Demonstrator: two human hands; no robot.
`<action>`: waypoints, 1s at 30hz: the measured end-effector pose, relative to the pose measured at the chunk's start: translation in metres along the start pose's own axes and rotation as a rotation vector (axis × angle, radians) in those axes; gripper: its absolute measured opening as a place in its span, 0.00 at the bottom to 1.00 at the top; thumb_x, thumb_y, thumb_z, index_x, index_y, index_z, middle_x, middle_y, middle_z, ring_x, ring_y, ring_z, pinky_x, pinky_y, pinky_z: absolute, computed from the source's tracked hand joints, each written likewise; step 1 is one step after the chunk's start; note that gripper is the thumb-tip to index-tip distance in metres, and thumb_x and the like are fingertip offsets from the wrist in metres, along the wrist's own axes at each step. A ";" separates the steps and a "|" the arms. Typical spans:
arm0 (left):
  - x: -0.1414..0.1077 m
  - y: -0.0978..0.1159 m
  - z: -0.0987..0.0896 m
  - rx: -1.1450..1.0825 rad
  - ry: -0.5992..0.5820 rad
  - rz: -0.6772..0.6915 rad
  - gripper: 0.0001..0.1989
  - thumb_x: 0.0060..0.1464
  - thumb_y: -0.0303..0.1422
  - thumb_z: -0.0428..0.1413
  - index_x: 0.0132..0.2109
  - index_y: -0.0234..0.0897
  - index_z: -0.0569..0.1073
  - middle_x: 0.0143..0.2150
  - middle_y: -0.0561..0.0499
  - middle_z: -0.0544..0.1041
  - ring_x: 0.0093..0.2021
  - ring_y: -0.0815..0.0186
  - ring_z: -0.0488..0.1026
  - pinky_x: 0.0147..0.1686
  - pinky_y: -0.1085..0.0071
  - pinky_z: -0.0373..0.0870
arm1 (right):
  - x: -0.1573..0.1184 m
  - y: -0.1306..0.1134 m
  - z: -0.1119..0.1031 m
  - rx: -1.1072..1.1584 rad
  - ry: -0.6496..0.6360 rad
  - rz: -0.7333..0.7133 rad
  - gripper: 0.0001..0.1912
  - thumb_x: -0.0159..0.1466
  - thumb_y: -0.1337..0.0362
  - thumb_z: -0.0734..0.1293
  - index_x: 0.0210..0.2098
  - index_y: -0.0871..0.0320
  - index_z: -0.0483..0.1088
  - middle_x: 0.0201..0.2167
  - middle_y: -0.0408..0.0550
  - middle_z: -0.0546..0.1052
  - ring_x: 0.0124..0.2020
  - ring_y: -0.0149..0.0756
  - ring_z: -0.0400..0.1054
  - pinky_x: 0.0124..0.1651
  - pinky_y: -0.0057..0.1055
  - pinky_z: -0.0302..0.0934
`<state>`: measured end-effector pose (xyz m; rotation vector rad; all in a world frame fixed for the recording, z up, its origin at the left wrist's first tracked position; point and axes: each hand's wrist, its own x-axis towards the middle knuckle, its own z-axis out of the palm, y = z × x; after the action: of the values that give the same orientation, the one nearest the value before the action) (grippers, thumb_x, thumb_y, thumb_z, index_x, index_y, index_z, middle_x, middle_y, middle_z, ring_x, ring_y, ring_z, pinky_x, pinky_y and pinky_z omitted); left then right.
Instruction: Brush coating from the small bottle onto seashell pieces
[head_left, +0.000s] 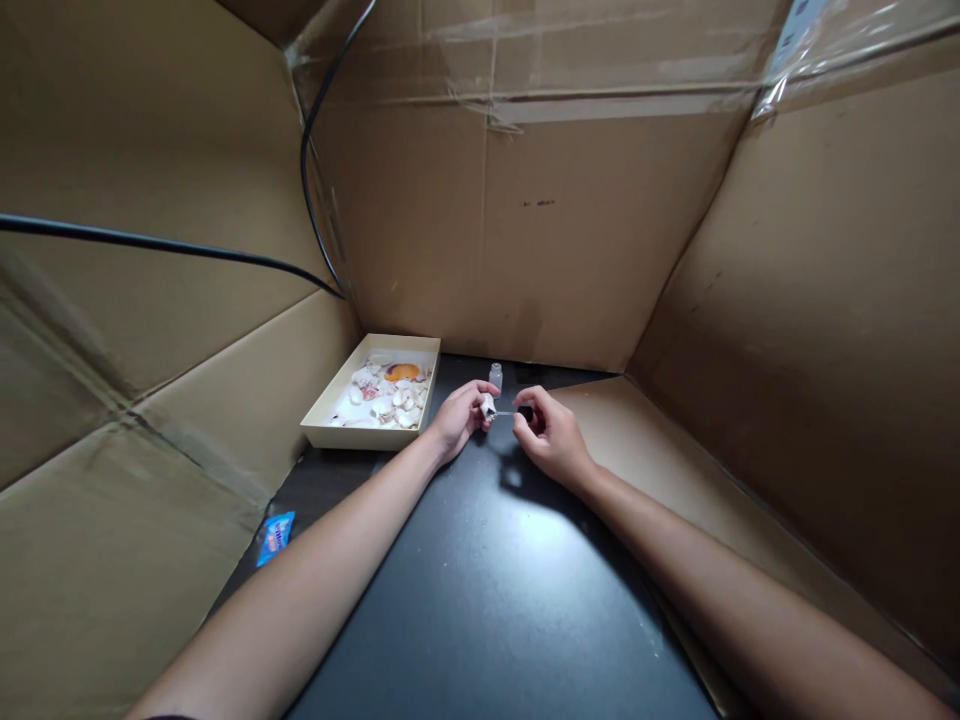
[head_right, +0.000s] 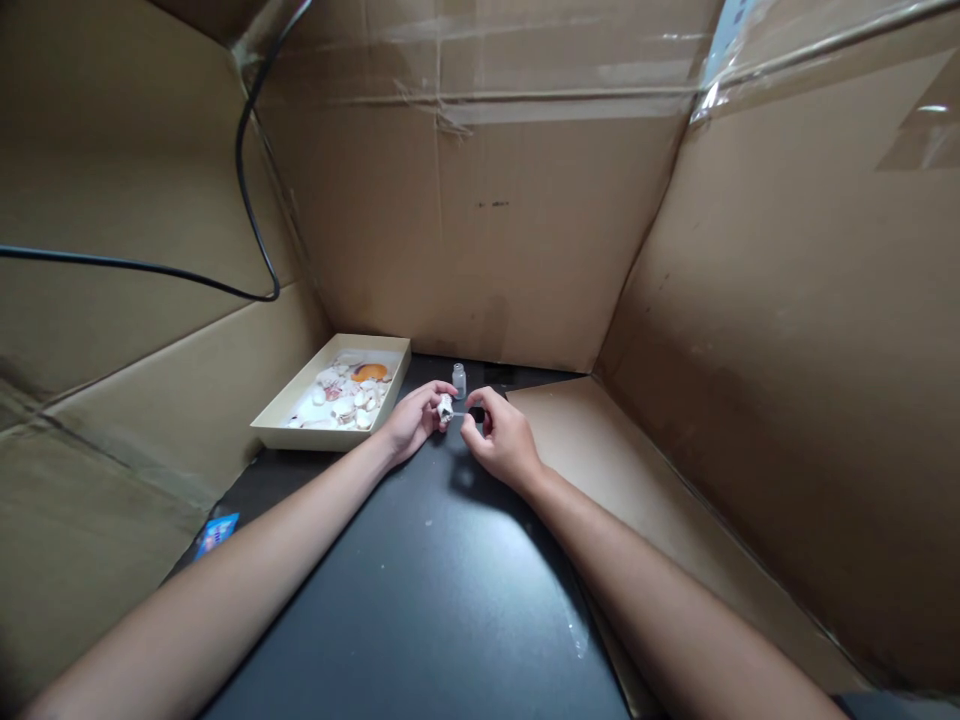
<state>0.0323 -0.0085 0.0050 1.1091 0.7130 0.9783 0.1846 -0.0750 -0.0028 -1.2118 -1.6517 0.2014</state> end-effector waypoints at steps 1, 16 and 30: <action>0.000 0.000 -0.001 -0.018 -0.001 0.000 0.10 0.44 0.26 0.50 0.36 0.33 0.70 0.22 0.54 0.67 0.20 0.72 0.63 0.21 0.75 0.60 | 0.000 0.000 0.000 -0.007 0.006 0.012 0.06 0.57 0.64 0.63 0.35 0.56 0.66 0.21 0.37 0.62 0.22 0.28 0.56 0.27 0.26 0.53; 0.000 0.001 -0.005 -0.161 -0.011 0.003 0.09 0.42 0.26 0.55 0.35 0.33 0.68 0.24 0.54 0.70 0.24 0.72 0.67 0.26 0.74 0.66 | -0.001 0.001 -0.001 0.066 -0.014 0.007 0.08 0.58 0.64 0.62 0.38 0.56 0.63 0.22 0.37 0.62 0.22 0.28 0.56 0.27 0.26 0.53; 0.001 0.000 -0.004 -0.174 -0.012 0.019 0.09 0.40 0.24 0.57 0.32 0.33 0.67 0.23 0.55 0.69 0.24 0.73 0.68 0.29 0.74 0.66 | 0.000 -0.001 -0.001 0.015 0.018 -0.002 0.08 0.56 0.66 0.62 0.36 0.57 0.67 0.22 0.39 0.64 0.22 0.29 0.57 0.28 0.26 0.54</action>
<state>0.0289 -0.0062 0.0034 0.9706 0.5968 1.0295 0.1850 -0.0755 -0.0020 -1.1971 -1.6332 0.2005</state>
